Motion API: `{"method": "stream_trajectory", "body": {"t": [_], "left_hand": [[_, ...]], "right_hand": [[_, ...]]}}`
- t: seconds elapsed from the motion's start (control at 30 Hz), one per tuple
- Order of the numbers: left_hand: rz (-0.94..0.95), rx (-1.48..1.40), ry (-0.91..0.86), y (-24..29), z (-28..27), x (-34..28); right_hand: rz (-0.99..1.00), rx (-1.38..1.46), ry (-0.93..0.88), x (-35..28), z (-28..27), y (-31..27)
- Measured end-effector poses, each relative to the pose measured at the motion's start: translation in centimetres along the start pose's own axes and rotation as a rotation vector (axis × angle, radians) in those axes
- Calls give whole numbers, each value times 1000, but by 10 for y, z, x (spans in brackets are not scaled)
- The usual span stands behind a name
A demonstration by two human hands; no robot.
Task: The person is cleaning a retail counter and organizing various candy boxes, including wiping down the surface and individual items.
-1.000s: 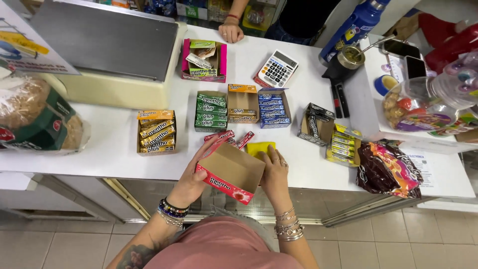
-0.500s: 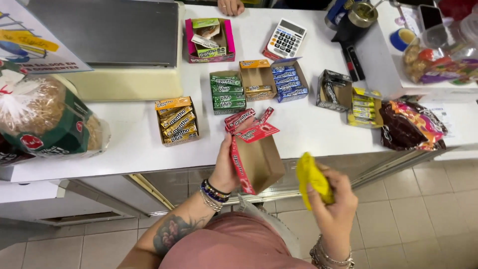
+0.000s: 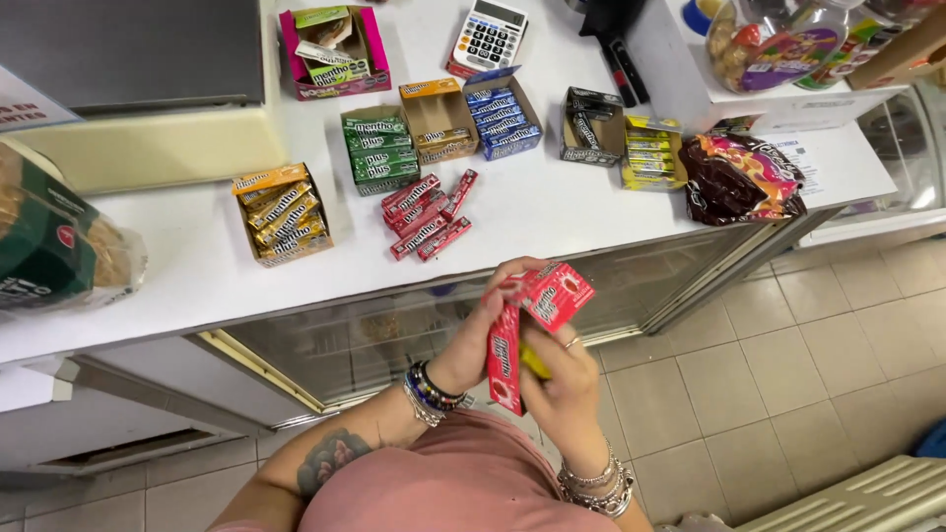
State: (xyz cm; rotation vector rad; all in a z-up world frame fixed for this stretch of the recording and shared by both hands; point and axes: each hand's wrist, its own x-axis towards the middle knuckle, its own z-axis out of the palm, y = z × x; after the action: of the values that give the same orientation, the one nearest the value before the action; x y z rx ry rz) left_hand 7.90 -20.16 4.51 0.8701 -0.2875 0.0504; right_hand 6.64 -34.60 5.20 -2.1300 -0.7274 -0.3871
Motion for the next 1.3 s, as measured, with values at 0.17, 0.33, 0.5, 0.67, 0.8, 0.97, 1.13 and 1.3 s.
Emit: {"method": "stream_trajectory", "body": {"t": [0.17, 0.33, 0.5, 0.67, 0.8, 0.97, 1.13, 1.3], "left_hand": [[-117, -314, 25, -45, 46, 2], [-248, -357, 28, -81, 88, 3], [-385, -464, 107, -106, 105, 0], [-730, -525, 176, -101, 143, -7], [-643, -322, 402, -127, 155, -11], [-203, -152, -5, -130, 190, -40], [-144, -10, 49, -124, 203, -48], [-471, -229, 240, -112, 196, -45]], "right_hand": [[57, -23, -33, -18, -56, 20], [-94, -20, -88, -49, -102, 50], [-225, 239, -432, -63, -161, 57], [-237, 399, -614, -84, -191, 72], [-55, 473, -404, -96, -194, 77], [254, 630, -84, -114, -192, 105], [126, 579, -235, -109, -197, 104], [-149, 351, -300, -94, -206, 86]]}}
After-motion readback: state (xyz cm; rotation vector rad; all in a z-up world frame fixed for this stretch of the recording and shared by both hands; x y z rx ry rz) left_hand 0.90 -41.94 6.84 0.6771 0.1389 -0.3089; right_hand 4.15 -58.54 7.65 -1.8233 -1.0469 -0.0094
